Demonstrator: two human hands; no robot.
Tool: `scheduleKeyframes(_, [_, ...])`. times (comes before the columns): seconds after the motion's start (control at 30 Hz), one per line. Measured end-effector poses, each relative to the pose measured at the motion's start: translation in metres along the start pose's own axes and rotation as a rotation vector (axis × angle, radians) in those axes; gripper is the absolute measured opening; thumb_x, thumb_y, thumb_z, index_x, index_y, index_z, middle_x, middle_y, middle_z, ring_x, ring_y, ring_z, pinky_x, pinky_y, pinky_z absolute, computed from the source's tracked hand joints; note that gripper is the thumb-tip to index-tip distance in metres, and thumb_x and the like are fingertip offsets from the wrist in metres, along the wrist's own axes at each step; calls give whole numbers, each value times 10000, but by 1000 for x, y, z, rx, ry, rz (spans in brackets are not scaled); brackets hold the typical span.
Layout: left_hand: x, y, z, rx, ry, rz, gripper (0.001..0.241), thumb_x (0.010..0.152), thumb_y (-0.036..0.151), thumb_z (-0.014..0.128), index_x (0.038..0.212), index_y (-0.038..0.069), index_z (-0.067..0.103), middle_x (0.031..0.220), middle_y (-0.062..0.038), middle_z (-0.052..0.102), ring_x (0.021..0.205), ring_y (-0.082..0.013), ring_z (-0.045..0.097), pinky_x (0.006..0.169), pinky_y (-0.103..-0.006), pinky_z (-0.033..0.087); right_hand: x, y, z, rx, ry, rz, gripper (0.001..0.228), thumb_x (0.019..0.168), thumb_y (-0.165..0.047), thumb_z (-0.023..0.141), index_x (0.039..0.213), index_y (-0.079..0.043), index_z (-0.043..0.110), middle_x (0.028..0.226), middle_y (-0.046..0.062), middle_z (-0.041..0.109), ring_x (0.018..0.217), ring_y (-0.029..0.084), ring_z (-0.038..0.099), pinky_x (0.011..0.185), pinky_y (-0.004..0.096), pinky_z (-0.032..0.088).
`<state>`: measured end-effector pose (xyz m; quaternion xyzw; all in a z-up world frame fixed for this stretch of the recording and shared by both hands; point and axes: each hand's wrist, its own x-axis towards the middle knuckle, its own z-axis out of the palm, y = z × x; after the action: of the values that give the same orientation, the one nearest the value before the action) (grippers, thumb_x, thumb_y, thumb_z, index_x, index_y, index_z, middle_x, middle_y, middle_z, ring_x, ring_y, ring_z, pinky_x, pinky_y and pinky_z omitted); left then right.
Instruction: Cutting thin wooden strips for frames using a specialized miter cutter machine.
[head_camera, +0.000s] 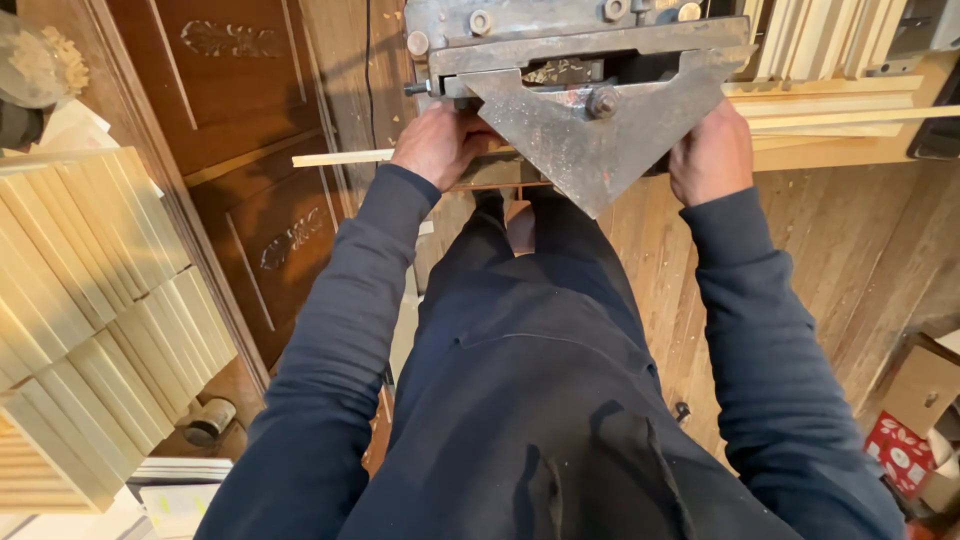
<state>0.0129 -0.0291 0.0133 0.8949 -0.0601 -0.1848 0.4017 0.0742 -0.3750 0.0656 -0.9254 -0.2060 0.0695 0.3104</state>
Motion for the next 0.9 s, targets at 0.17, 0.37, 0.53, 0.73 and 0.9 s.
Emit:
scheduleKeyframes(0.17, [1,-11,7,31,12,-2,182,919,226,722,1048,114,785,976,-179,725,912,-414,645,797,-517,515,6,11,12,49,-75,0,236,910,-49,760,1129,-9,681,1135,235,680,1064,477,621,894,485,525])
scheduleKeyframes(0.37, [4,0,-3,31,-46,-41,212,944,234,684,1106,134,775,982,-162,729,916,-407,642,805,-517,517,9,6,10,137,-103,44,284,851,-79,804,1101,-21,682,1063,219,685,1013,461,631,868,471,524])
scheduleKeyframes(0.53, [2,0,-4,91,-25,-17,237,947,257,684,1125,127,771,960,-178,717,898,-413,642,779,-520,518,9,14,18,93,-97,39,237,884,-73,776,1094,-15,684,1064,224,684,1008,459,631,856,468,524])
scheduleKeyframes(0.73, [2,-3,-1,61,-49,-41,243,950,263,678,1143,151,775,1009,-162,721,940,-405,637,823,-518,518,15,14,16,0,-166,-57,162,939,-79,706,1086,-13,688,1083,225,683,1040,459,615,877,491,505])
scheduleKeyframes(0.9, [0,-3,1,21,-27,-37,237,950,266,680,1135,151,775,1046,-150,723,969,-397,637,849,-511,519,19,5,11,-87,-293,-137,185,960,-140,671,1095,-13,679,1108,219,682,1068,449,609,917,509,492])
